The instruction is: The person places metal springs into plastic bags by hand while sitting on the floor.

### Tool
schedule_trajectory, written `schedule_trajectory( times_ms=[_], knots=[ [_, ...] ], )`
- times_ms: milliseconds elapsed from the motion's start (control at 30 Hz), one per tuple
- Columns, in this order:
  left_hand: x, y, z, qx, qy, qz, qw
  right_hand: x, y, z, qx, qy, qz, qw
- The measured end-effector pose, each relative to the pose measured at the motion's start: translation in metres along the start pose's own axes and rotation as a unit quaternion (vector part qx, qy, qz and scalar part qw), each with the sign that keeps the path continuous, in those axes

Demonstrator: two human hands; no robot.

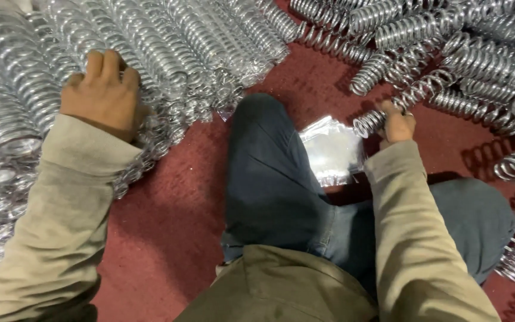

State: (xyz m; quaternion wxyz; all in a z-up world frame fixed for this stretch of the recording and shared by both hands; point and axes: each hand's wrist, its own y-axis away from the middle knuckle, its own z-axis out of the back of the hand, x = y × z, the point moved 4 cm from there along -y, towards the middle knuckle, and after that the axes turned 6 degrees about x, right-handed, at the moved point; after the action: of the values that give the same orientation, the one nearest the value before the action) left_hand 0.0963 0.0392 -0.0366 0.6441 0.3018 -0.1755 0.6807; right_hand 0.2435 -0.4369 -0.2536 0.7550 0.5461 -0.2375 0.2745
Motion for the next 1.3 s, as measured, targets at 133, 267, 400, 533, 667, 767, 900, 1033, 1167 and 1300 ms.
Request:
schedule_trajectory(
  times_ms=[133, 267, 400, 533, 667, 767, 900, 1033, 1167, 1300],
  knots=[
    [-0.02, -0.001, 0.003, -0.119, -0.009, 0.031, 0.992, -0.052, -0.016, 0.032, 0.112, -0.311, 0.069, 0.941],
    [-0.135, -0.025, 0.034, -0.211, 0.214, -0.033, 0.953, -0.051, 0.03, 0.055, -0.002, -0.234, 0.33, 0.914],
    [-0.335, -0.132, -0.013, -0.047, 0.391, -0.138, 0.909, -0.037, 0.049, 0.057, -0.006, -0.058, 0.452, 0.89],
    [-0.407, -0.185, -0.032, 0.132, 0.316, -0.136, 0.93, -0.072, 0.015, 0.045, -0.007, 0.115, 0.449, 0.886],
    [-0.422, -0.216, -0.075, 0.16, 0.406, -0.087, 0.896, -0.075, 0.023, 0.044, -0.05, 0.087, 0.315, 0.944],
    [-0.392, -0.187, -0.055, 0.116, 0.446, -0.046, 0.886, -0.074, 0.042, 0.043, -0.012, -0.024, 0.39, 0.92],
    [-0.318, -0.115, 0.032, -0.33, 0.558, 0.012, 0.762, -0.016, 0.14, 0.06, -0.039, -0.044, 0.614, 0.787],
    [-0.281, -0.05, 0.116, -0.491, 0.565, -0.1, 0.655, 0.024, 0.21, 0.065, -0.03, 0.052, 0.679, 0.732],
    [-0.262, 0.002, 0.157, -0.296, 0.816, -0.229, 0.441, 0.021, 0.209, 0.071, -0.05, 0.073, 0.688, 0.72],
    [-0.323, 0.035, 0.125, 0.051, 0.99, -0.123, 0.054, -0.028, 0.204, 0.078, -0.064, -0.009, 0.627, 0.777]
  ],
)
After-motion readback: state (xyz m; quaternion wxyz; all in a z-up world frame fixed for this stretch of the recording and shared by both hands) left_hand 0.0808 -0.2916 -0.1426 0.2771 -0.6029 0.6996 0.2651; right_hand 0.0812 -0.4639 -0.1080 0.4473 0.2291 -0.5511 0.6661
